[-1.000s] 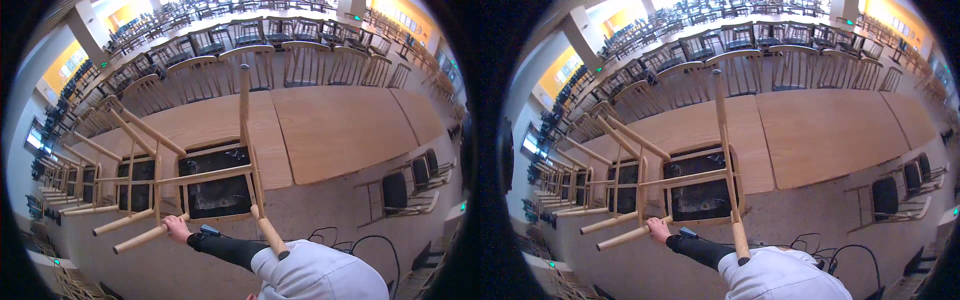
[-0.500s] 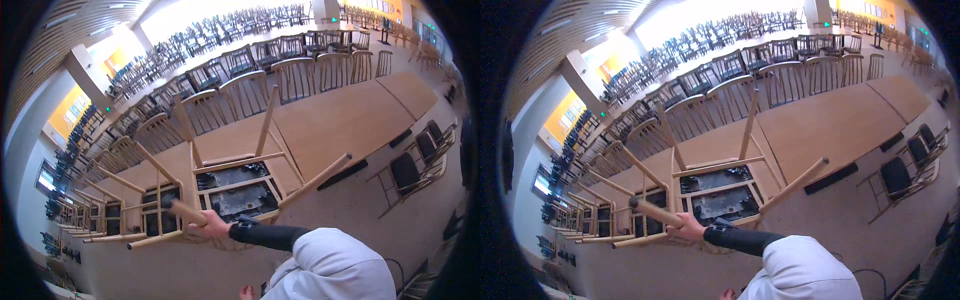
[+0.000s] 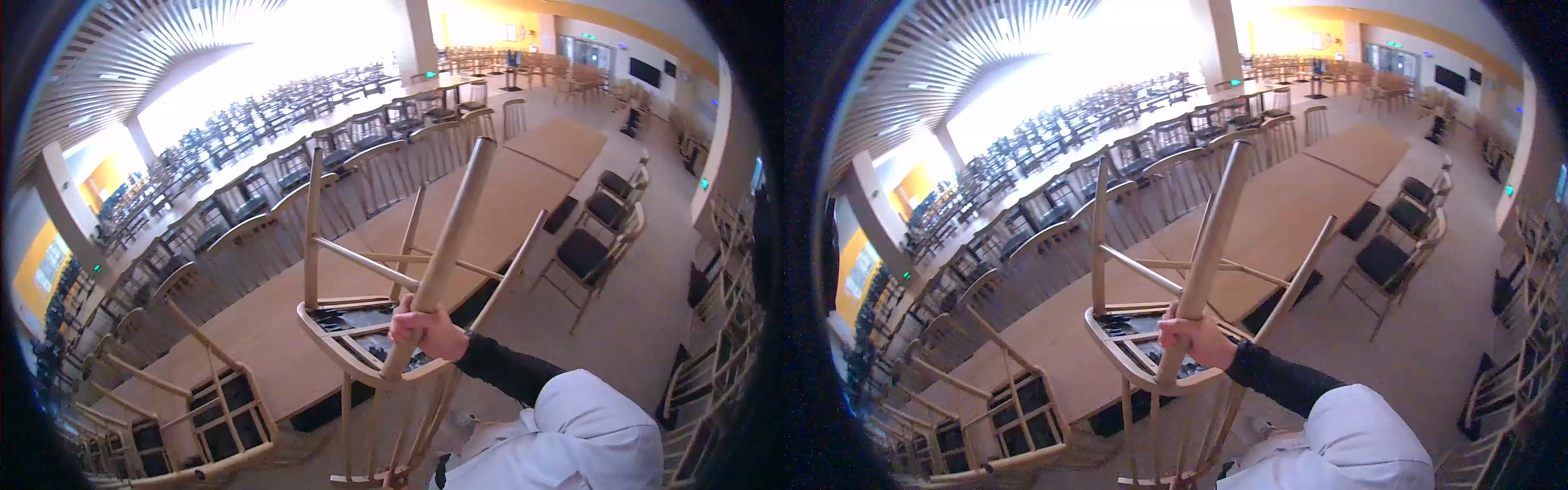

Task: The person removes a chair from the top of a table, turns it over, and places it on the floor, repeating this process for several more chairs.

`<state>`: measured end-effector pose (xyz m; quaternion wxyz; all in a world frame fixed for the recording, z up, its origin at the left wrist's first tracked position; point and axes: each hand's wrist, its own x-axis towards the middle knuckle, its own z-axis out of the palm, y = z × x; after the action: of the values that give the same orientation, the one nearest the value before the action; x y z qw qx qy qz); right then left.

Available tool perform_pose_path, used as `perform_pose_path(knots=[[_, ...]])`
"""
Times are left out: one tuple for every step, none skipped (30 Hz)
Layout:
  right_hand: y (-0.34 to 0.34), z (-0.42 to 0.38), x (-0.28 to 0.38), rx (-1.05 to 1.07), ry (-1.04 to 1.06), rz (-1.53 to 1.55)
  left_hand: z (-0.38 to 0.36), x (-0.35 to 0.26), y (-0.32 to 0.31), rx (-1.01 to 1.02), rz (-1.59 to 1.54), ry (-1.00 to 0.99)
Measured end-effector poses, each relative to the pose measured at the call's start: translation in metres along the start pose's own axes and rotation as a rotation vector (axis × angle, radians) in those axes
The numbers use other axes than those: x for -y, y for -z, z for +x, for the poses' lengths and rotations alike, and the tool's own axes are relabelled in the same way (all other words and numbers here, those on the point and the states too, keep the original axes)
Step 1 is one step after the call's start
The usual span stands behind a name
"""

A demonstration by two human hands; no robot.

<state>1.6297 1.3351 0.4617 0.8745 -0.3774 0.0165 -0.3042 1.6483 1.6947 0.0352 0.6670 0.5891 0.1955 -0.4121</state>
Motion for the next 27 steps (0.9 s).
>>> perform_pose_path(knots=[[0.006,-0.009,0.008,-0.022,0.006,-0.016,-0.002,0.001,-0.005,0.049,-0.014,0.022],[0.01,-0.017,0.019,-0.031,0.027,-0.01,-0.004,0.003,-0.01,0.09,-0.029,0.046],[0.013,-0.025,0.03,-0.036,0.052,-0.003,-0.004,0.001,-0.014,0.127,-0.032,0.054],[0.016,-0.034,0.045,-0.034,0.048,-0.081,-0.004,0.0,-0.017,0.158,-0.04,0.061],[0.025,-0.044,0.056,-0.059,0.058,-0.086,-0.005,-0.004,-0.019,0.189,-0.04,0.062],[0.033,-0.056,0.067,-0.055,0.097,-0.07,-0.004,-0.008,-0.018,0.219,-0.039,0.059],[0.04,-0.067,0.078,-0.045,0.138,-0.057,-0.006,-0.015,-0.019,0.237,-0.037,0.046],[0.045,-0.079,0.091,-0.043,0.178,-0.121,-0.006,-0.022,-0.021,0.264,-0.037,0.031],[0.051,-0.092,0.104,-0.052,0.193,-0.125,-0.005,-0.033,-0.023,0.298,-0.035,0.012],[0.057,-0.106,0.116,-0.085,0.252,-0.109,-0.004,-0.044,-0.024,0.327,-0.039,-0.012],[0.064,-0.12,0.129,-0.115,0.308,-0.093,-0.002,-0.053,-0.025,0.358,-0.041,-0.038],[0.072,-0.133,0.144,-0.118,0.316,-0.094,-0.002,-0.065,-0.028,0.388,-0.045,-0.063],[0.081,-0.149,0.158,-0.128,0.368,-0.102,-0.003,-0.076,-0.033,0.418,-0.041,-0.087],[0.091,-0.165,0.171,-0.141,0.419,-0.109,-0.005,-0.086,-0.041,0.449,-0.035,-0.104],[0.103,-0.18,0.183,-0.152,0.425,-0.109,-0.008,-0.096,-0.051,0.48,-0.023,-0.122],[0.114,-0.194,0.191,-0.246,0.501,-0.093,-0.01,-0.105,-0.06,0.509,-0.02,-0.133],[0.127,-0.211,0.204,-0.339,0.576,-0.076,-0.014,-0.111,-0.073,0.536,-0.007,-0.139],[0.147,-0.228,0.216,-0.375,0.612,-0.071,-0.019,-0.114,-0.09,0.559,-0.008,-0.139],[0.164,-0.244,0.227,-0.389,0.614,-0.065,-0.025,-0.118,-0.106,0.556,0.005,-0.132],[0.181,-0.259,0.236,-0.457,0.664,-0.039,-0.033,-0.127,-0.133,0.656,0.176,-0.222],[0.2,-0.275,0.246,-0.522,0.718,-0.014,-0.044,-0.136,-0.169,0.76,0.349,-0.314],[0.225,-0.294,0.254,-0.548,0.722,-0.022,-0.09,-0.142,-0.217,0.601,0.343,-0.271],[0.241,-0.307,0.257,-0.561,0.735,-0.018,-0.089,-0.145,-0.241,0.61,0.36,-0.267],[0.258,-0.321,0.263,-0.633,0.752,-0.001,-0.089,-0.142,-0.262,0.668,0.372,-0.212],[0.277,-0.335,0.27,-0.705,0.761,0.018,-0.093,-0.137,-0.283,0.718,0.382,-0.154],[0.295,-0.348,0.274,-0.761,0.776,0.049,-0.104,-0.135,-0.307,0.708,0.396,-0.146],[0.315,-0.361,0.278,-0.779,0.767,0.063,-0.121,-0.134,-0.334,0.706,0.463,-0.155]])
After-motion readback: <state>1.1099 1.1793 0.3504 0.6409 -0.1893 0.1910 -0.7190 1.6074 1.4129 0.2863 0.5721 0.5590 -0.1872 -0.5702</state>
